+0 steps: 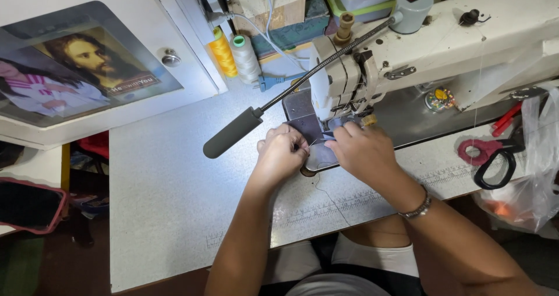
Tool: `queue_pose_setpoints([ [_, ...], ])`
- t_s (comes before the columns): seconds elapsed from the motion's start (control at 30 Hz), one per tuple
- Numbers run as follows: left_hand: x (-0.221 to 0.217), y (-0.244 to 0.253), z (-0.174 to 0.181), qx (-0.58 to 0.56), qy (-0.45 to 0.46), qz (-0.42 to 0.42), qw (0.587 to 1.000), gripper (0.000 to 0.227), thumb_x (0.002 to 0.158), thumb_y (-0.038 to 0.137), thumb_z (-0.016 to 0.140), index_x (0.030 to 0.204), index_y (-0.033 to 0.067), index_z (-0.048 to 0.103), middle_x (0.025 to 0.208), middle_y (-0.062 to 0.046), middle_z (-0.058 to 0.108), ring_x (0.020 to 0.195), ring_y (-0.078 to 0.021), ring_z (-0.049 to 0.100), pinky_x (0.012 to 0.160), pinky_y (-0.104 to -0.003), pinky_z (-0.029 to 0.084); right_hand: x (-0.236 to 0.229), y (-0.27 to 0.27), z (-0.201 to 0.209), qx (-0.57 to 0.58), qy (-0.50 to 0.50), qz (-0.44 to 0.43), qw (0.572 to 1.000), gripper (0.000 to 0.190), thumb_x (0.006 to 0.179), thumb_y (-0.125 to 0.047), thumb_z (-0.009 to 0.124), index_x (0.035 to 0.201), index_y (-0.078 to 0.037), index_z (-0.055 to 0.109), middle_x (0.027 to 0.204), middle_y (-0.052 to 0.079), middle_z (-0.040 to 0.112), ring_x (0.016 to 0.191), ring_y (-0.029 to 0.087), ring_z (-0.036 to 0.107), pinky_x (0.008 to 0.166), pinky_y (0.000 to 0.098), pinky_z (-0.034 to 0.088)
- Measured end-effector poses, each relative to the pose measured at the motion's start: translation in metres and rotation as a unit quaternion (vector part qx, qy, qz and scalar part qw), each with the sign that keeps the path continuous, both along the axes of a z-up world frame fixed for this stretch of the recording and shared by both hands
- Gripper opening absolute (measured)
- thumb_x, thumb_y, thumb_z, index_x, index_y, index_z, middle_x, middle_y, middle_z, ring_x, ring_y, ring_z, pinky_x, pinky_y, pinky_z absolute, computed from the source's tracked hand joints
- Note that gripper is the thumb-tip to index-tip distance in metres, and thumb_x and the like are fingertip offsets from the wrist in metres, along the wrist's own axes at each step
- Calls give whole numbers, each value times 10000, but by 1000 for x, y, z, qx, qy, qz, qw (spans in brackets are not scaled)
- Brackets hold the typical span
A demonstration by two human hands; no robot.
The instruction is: Threading an industrial sewing machine and preparing the bobbin for operation.
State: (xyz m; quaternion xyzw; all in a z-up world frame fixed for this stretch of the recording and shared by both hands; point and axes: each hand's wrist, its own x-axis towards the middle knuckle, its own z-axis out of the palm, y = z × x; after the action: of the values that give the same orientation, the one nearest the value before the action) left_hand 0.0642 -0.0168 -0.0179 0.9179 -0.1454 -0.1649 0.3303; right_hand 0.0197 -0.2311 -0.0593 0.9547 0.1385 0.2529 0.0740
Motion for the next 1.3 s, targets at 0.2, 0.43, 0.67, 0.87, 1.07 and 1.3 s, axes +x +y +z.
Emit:
queue_pose_setpoints([
  [0.2,0,1,2,-7,16,-14,1000,139,878,286,664,889,184,758,1081,-8,618,1207,-289,534,1048,-502,357,13,14,1,8,-50,20,999,312,1006,-439,529,765,-255,599,715,-54,599,658,155,674,566,258,531],
  [0.43,-7,3,12,61,-5,-78,995,139,878,218,665,927,155,779,1027,-17,643,1124,-264,561,991,-457,377,-11,-39,36,143,265,-187,935,504,1035,-506,457,1306,-146,680,1102,166,749,1090,356,722,906,499,563],
  [0.67,-32,-40,-72,26,-349,-162,923,154,873,101,614,907,109,764,931,-65,674,840,-233,624,680,-342,490,-27,-38,40,20,85,-92,992,276,969,-333,615,1107,-140,755,1380,122,668,1436,358,503,1098,563,412],
  [0.87,-131,0,-37,93,-239,-275,927,883,1042,681,148,1582,-3,290,1665,-185,260,1540,-362,190,1229,-502,170,-76,-24,24,75,277,150,946,719,1092,-600,125,1589,-102,276,1654,76,277,1528,251,214,1215,615,4],
  [1.07,-164,7,-20,-96,-479,-178,854,31,1001,-55,608,996,-65,636,1084,-219,642,922,-343,624,734,-409,526,-143,-6,12,105,132,237,957,559,1018,-407,534,1430,-30,531,1529,167,508,1460,341,432,1224,572,236],
  [1.3,-152,9,-30,-270,-249,-114,923,104,999,16,544,898,23,567,800,-138,513,725,-304,469,649,-424,371,-145,15,-5,208,42,295,932,145,956,-6,535,911,-16,673,848,96,599,743,281,594,677,423,475],
])
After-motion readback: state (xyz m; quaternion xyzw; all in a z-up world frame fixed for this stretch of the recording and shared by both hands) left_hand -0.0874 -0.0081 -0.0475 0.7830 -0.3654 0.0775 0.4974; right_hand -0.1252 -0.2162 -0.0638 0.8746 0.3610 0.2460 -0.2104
